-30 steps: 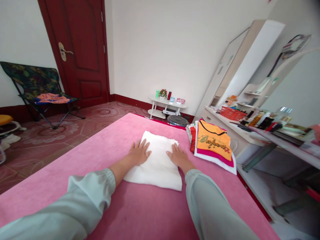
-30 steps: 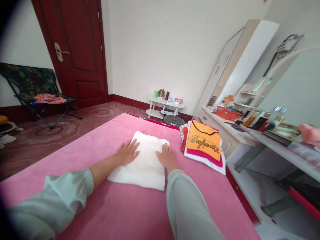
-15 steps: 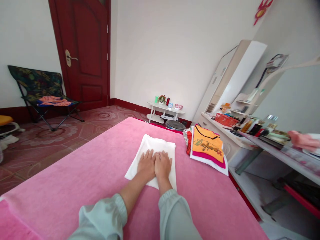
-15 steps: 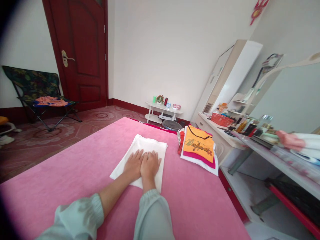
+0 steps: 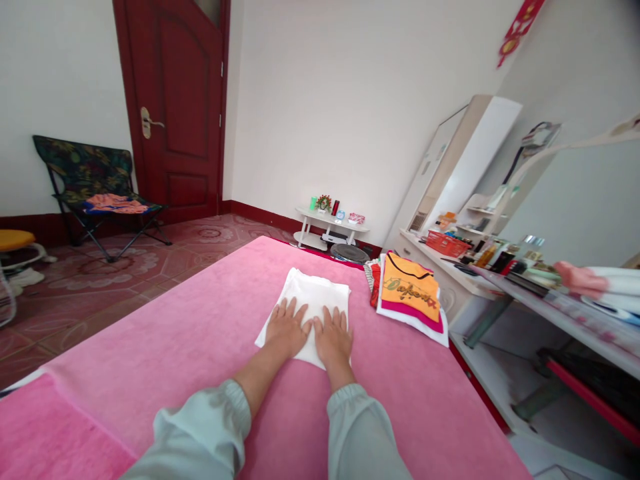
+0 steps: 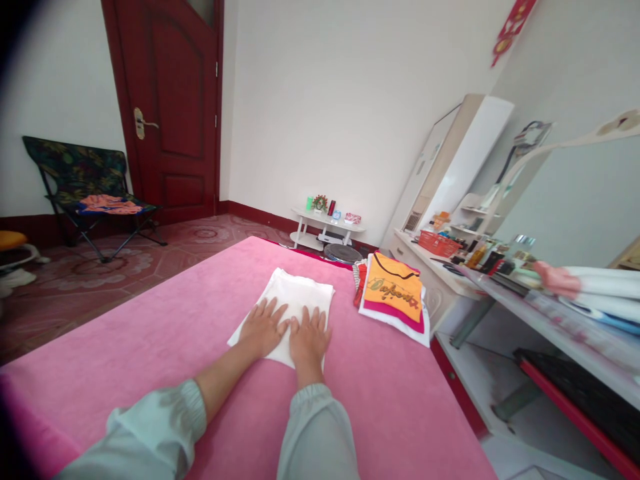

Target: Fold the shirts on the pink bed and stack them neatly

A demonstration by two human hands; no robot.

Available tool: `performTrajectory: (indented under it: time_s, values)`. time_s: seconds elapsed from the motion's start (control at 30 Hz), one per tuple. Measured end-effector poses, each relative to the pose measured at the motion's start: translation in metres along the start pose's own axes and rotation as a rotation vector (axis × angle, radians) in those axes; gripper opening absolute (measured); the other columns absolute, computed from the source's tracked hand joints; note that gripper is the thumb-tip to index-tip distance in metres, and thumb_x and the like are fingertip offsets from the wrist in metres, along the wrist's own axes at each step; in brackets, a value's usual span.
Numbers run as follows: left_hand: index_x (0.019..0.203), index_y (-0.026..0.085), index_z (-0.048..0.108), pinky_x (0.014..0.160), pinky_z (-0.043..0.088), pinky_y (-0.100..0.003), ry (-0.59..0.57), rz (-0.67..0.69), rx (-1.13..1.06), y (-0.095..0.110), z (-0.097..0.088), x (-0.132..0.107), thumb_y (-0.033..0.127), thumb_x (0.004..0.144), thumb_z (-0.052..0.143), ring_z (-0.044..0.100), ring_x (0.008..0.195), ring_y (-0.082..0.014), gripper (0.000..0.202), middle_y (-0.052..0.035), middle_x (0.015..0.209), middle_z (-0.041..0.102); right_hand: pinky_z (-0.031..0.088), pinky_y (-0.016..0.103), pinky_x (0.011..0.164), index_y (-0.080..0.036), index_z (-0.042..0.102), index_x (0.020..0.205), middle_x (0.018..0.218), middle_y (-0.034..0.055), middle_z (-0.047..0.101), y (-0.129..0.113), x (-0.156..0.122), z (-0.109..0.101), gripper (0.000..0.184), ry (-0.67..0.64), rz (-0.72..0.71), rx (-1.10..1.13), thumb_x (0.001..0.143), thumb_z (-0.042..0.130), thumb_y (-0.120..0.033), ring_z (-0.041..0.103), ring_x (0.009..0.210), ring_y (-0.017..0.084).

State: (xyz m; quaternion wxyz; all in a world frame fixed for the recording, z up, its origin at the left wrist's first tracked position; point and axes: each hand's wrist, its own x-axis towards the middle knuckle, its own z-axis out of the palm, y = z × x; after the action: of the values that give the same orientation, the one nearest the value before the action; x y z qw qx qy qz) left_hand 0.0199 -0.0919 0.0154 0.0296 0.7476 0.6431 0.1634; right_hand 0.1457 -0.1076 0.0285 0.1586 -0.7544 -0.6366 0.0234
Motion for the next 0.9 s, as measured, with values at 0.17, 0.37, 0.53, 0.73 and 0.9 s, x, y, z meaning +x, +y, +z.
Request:
performTrajectory:
  time_s: [0.17, 0.37, 0.53, 0.73, 0.9]
  values:
    - [0.143, 0.026, 0.032, 0.111, 0.016, -0.045, -0.014, -0.005, 0.019, -0.007, -0.005, -0.011, 0.059, 0.089, 0.019, 0.017, 0.139, -0.0289, 0.064, -0.0063, 0.151, 0.024, 0.015, 0.051, 0.106, -0.026, 0.028, 0.143, 0.152, 0.0076, 0.02, 0.013, -0.015, -0.002, 0.059, -0.001, 0.003, -0.032, 0.091, 0.022, -0.052, 0.016, 0.139, 0.027]
    - [0.143, 0.021, 0.03, 0.11, 0.018, -0.045, -0.039, -0.021, 0.042, -0.008, -0.013, -0.027, 0.058, 0.09, 0.018, 0.017, 0.139, -0.0279, 0.066, -0.0091, 0.152, 0.021, 0.016, 0.05, 0.107, -0.019, 0.028, 0.143, 0.152, 0.0097, 0.022, 0.021, -0.032, -0.006, 0.063, 0.017, 0.031, -0.036, 0.09, 0.024, -0.051, 0.019, 0.137, 0.029]
    - [0.138, 0.013, 0.04, 0.112, 0.017, -0.044, 0.061, -0.01, 0.045, -0.008, -0.02, -0.035, 0.049, 0.091, 0.026, 0.024, 0.137, -0.028, 0.06, -0.0142, 0.147, 0.031, 0.018, 0.05, 0.108, -0.011, 0.036, 0.139, 0.147, 0.0147, 0.031, 0.019, -0.034, -0.014, 0.057, 0.098, 0.073, -0.014, 0.089, 0.031, -0.039, 0.022, 0.137, 0.028]
    - [0.139, 0.021, 0.038, 0.115, 0.012, -0.038, 0.116, 0.397, -0.065, 0.006, -0.024, -0.037, 0.03, 0.093, 0.026, 0.017, 0.14, -0.0175, 0.048, -0.0023, 0.15, 0.029, 0.012, 0.04, 0.112, -0.019, 0.038, 0.138, 0.148, 0.0042, 0.031, 0.014, -0.033, -0.014, 0.052, 0.16, -0.221, -0.01, 0.087, 0.03, -0.018, 0.019, 0.139, 0.019]
    - [0.144, 0.017, 0.028, 0.113, 0.016, -0.04, -0.1, 0.415, -0.084, 0.015, -0.014, -0.029, 0.03, 0.094, 0.022, 0.019, 0.139, -0.019, 0.051, -0.0061, 0.151, 0.025, 0.018, 0.04, 0.111, -0.016, 0.03, 0.143, 0.151, 0.0058, 0.025, 0.012, -0.028, -0.003, 0.053, -0.021, -0.223, -0.01, 0.09, 0.025, -0.023, 0.017, 0.14, 0.019]
